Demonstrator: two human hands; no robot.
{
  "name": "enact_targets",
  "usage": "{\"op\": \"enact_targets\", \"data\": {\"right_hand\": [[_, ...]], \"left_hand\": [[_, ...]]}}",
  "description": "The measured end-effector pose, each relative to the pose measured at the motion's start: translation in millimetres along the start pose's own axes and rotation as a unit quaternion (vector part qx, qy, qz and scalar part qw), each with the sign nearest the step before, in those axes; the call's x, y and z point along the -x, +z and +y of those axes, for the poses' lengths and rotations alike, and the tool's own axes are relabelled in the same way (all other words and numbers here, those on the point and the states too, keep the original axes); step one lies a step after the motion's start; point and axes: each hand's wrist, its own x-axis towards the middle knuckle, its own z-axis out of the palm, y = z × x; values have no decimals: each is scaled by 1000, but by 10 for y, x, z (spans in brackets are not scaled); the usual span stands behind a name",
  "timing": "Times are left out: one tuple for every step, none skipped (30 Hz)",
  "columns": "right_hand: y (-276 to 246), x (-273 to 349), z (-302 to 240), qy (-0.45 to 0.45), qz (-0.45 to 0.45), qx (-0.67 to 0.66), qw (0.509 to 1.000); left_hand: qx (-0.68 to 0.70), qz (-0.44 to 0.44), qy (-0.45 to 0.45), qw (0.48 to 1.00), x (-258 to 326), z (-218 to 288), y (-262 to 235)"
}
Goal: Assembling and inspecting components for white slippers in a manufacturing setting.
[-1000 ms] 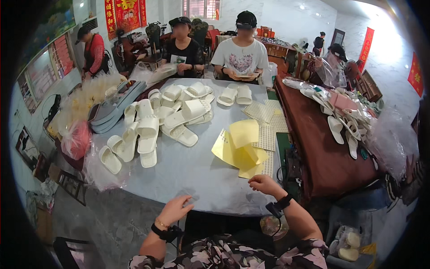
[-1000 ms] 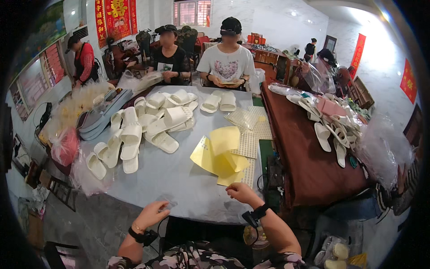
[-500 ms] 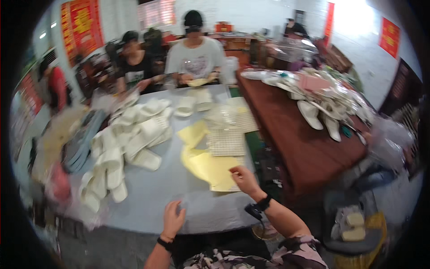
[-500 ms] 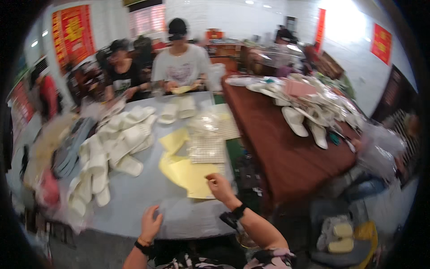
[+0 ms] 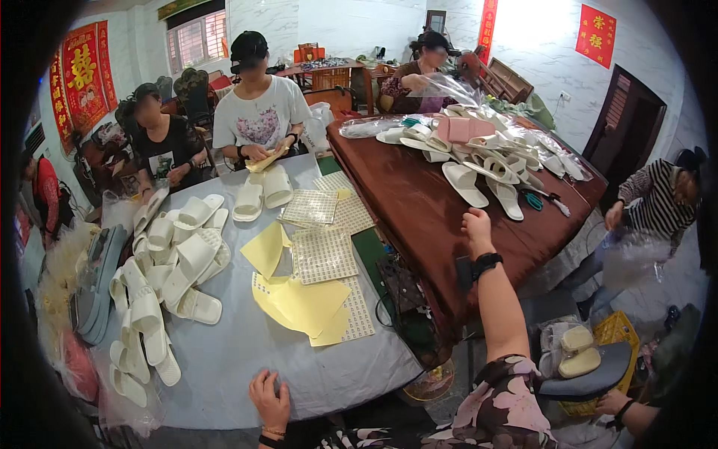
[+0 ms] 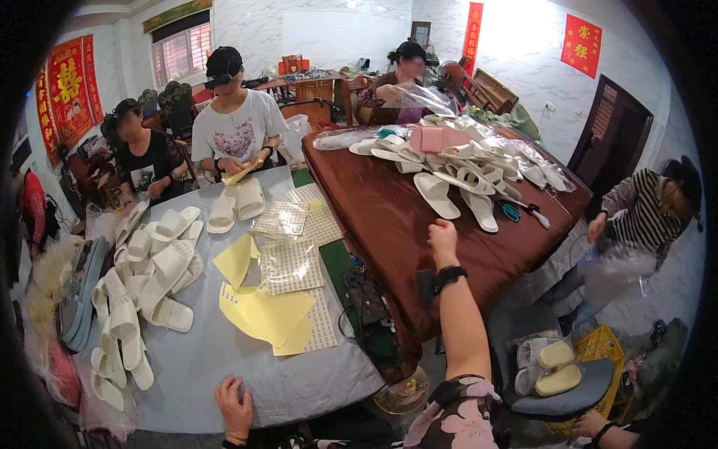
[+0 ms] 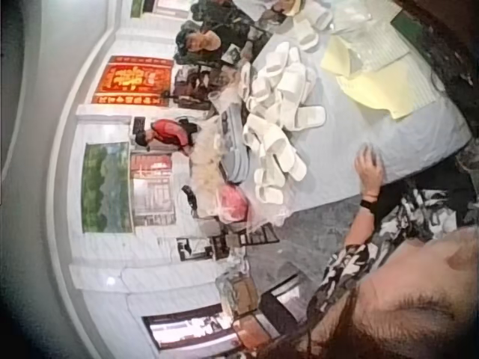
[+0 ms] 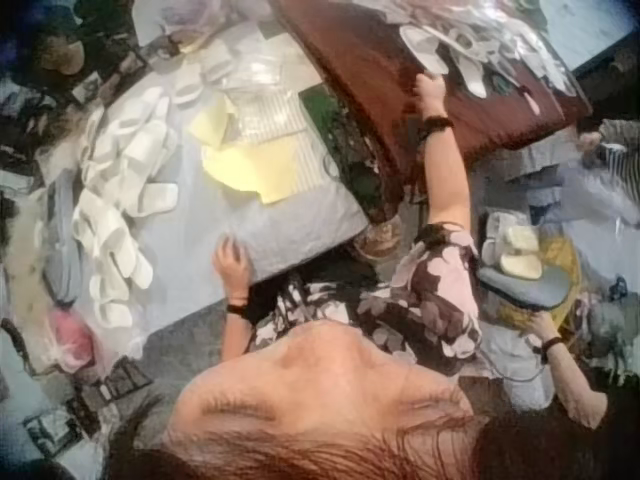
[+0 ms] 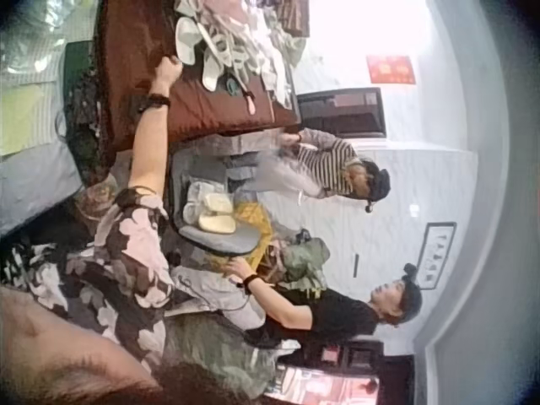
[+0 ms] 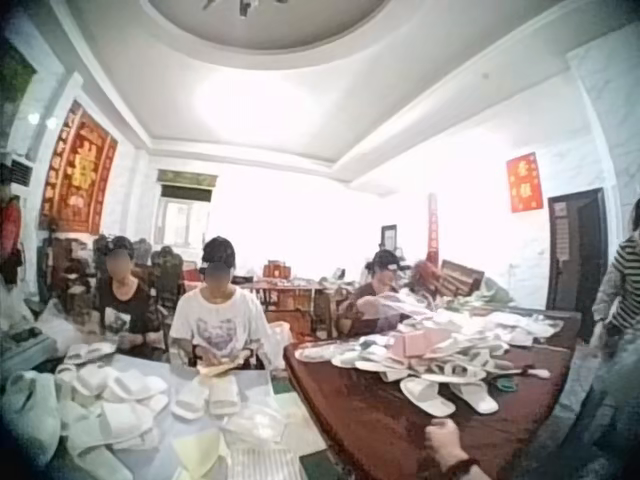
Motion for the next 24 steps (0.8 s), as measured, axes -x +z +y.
{"op": "enact_targets", "data": {"right_hand": [[-111,-148,83,33,-19,-57,998],[-187,-297,166,89,-22,-109,990],[-248,-441,252,107,-28,-142,984],[-252,-598,326,129,-45,-187,973],[-261,-749,401,98,-60,-165,980],[-254,-889,497,75,-95,-202,972],[-277,-1049,548,71,-140,-221,963],[-270,-1187,630,79,-107,-218,967],[-274,-1320,691,77,-109,-236,963],[-286,-1459,734,58,-122,-205,969],[-286,-1583,777,78,-97,-239,963],[-263,-1680,830,90,-57,-248,963],[-264,-1764,862,89,-63,-231,967],[-266,-1824,893,77,-73,-199,974],[-238,-1849,927,36,-70,-160,984],[-221,-1851,956,41,-30,-176,983],[-203,-1832,971,15,-43,-146,988],[-184,-1800,976,22,6,-172,985],[-159,-1764,961,33,61,-195,978],[-151,-1713,939,28,54,-192,979],[-159,-1645,923,26,85,-213,973],[-163,-1580,900,31,124,-246,961],[-164,-1526,870,29,136,-248,959],[-187,-1464,859,22,127,-226,966]], "left_hand": [[-9,-2,4,1000,0,8,-3],[-18,0,2,1000,-9,13,-7],[-29,10,-5,1000,-9,18,-8],[1,0,-14,1000,-18,26,3],[31,-5,-31,999,-14,28,-4],[7,26,-55,998,-7,28,-10],[0,15,-39,999,-8,30,-10],[-3,3,-24,1000,-5,30,-6],[-17,35,-44,998,1,35,-12],[-10,20,-39,999,9,36,-18],[3,6,-26,1000,-5,32,-19],[-7,19,-37,999,-19,28,-22],[-3,10,-34,999,-22,29,-27],[2,-2,-29,1000,-21,37,-28],[-1,0,-32,999,-25,40,-34],[-7,5,-24,1000,-27,41,-32],[-13,8,-15,1000,-25,47,-36],[-13,12,-6,1000,-17,53,-34],[-15,7,-7,1000,-21,55,-27],[-20,11,-2,1000,-26,53,-22],[-20,15,-2,1000,-16,50,-26],[-25,9,-6,1000,-15,48,-28],[-28,14,0,1000,-17,48,-27],[-29,18,4,999,-14,49,-27]]}}
